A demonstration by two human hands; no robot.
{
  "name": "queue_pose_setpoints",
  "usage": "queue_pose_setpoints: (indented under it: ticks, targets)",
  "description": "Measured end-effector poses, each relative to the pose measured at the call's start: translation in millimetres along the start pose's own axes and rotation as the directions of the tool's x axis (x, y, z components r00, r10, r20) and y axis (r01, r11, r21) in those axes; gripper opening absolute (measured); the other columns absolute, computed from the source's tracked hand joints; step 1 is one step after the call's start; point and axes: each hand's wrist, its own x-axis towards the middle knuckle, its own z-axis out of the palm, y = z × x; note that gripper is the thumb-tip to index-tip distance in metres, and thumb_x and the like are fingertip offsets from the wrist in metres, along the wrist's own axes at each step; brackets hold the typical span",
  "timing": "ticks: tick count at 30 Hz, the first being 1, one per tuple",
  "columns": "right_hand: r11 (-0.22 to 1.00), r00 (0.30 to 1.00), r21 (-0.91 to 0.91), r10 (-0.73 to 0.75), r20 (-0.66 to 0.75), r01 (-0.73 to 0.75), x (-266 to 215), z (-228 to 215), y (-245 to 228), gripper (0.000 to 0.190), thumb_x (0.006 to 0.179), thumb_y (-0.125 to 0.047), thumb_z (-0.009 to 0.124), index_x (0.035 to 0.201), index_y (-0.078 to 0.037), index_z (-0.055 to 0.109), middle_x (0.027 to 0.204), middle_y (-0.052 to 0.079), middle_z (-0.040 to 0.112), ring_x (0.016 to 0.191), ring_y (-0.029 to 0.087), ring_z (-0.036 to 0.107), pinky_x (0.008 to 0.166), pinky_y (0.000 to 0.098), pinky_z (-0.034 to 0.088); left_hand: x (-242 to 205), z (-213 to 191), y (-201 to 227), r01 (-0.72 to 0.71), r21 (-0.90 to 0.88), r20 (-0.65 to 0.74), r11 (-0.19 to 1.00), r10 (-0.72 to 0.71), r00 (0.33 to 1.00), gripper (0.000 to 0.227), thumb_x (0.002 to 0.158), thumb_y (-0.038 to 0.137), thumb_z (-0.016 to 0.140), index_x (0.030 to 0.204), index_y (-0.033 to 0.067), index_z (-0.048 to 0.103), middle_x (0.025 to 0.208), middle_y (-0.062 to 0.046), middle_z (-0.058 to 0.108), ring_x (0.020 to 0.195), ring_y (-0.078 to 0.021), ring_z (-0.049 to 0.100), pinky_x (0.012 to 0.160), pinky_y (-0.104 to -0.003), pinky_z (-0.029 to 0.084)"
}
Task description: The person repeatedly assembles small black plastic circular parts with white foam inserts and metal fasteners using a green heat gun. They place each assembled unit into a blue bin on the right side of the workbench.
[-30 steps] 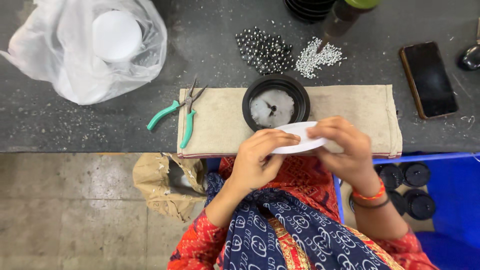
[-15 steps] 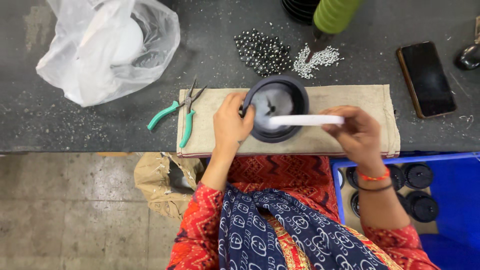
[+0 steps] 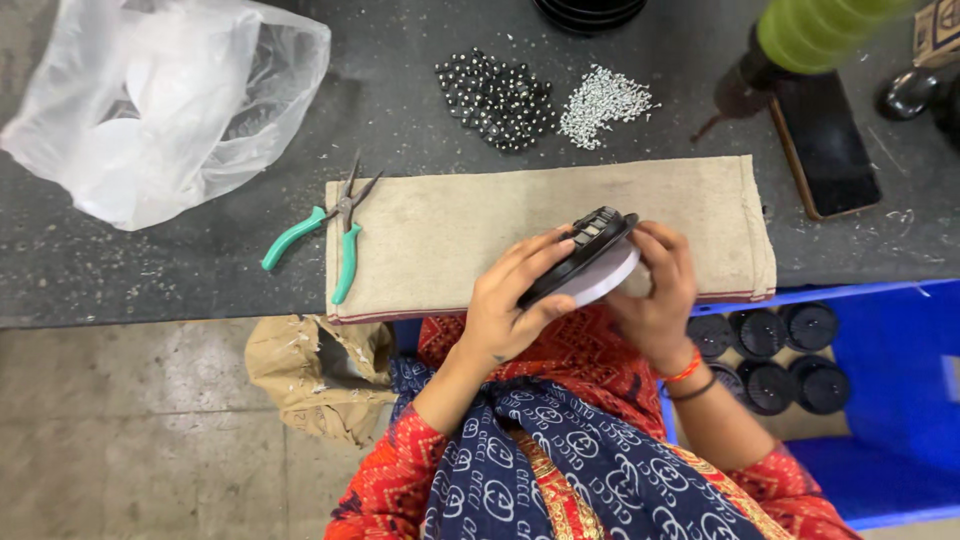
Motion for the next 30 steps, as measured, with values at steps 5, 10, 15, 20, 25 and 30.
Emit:
queue_pose_setpoints:
  ticks: [5,10,15,20,25,30]
  targets:
    - [0.994,0.997,0.089,-0.053,-0.051,0.057,-7,10,-8,0.073,0.081,0.008,0.083,0.143,-0.009,0.048,0.144,0.015,0.046,0.134,0.032,0.057,0.109,0.0394,0.056,-7,2,-3,-0.108,0.055,0.013,0.993,0.108,0.994,0.056,0.094,0.033,0.076,0.138,0.0023,0.060,0.149,-0.022,0.058,0.137,-0.0395,0.061,0.119,-0.046,0.047]
    - [0.976,0.976,0.012,-0.216,-0.035,0.217,-3,14,-18,0.065,0.079,0.009,0.086,0.130,-0.012,0.053,0.141,0.016,0.043,0.139,0.038,0.052,0.113,0.0463,0.058,-9,1,-5,-0.054,0.030,-0.006,0.998,0.054,0.999,0.058,0.096,0.036,0.074,0.141,0.0022,0.059,0.152,-0.021,0.057,0.137,-0.0385,0.062,0.119,-0.045,0.049]
    - [0.976,0.974,0.001,-0.218,-0.056,0.219,0,16,-16,0.061,0.082,0.009,0.085,0.129,-0.011,0.052,0.141,0.016,0.044,0.138,0.037,0.053,0.112,0.0447,0.059,-7,2,-5,-0.061,0.021,-0.004,0.998,0.062,0.998,0.059,0.092,0.031,0.078,0.139,0.0023,0.058,0.150,-0.021,0.057,0.135,-0.0377,0.063,0.115,-0.043,0.051]
    - [0.990,0.987,0.014,-0.139,-0.079,0.140,1,19,-16,0.067,0.078,0.001,0.089,0.132,-0.007,0.050,0.136,0.014,0.045,0.127,0.030,0.054,0.110,0.0397,0.052,3,-3,7,-0.075,0.081,-0.031,0.994,0.078,0.996,0.053,0.088,0.011,0.084,0.136,0.0048,0.061,0.142,-0.019,0.063,0.130,-0.0359,0.068,0.112,-0.041,0.055]
    - [0.982,0.981,-0.048,-0.179,0.077,0.183,22,4,-19,0.071,0.070,-0.006,0.085,0.131,-0.003,0.050,0.135,0.021,0.055,0.125,0.036,0.055,0.107,0.0439,0.047,5,-40,13,-0.155,0.145,0.212,0.977,0.122,0.970,0.060,0.081,0.003,0.080,0.138,0.0044,0.059,0.134,-0.014,0.068,0.123,-0.0347,0.069,0.112,-0.044,0.056]
    - [0.971,0.907,0.117,-0.235,0.351,0.206,30,4,-23,0.058,0.074,-0.002,0.083,0.125,-0.007,0.058,0.120,0.014,0.069,0.113,0.033,0.069,0.096,0.0403,0.057,-7,-39,15,-0.150,0.227,0.138,0.962,0.121,0.983,0.062,0.082,0.010,0.086,0.136,0.0026,0.057,0.128,-0.015,0.069,0.117,-0.0338,0.069,0.108,-0.046,0.055]
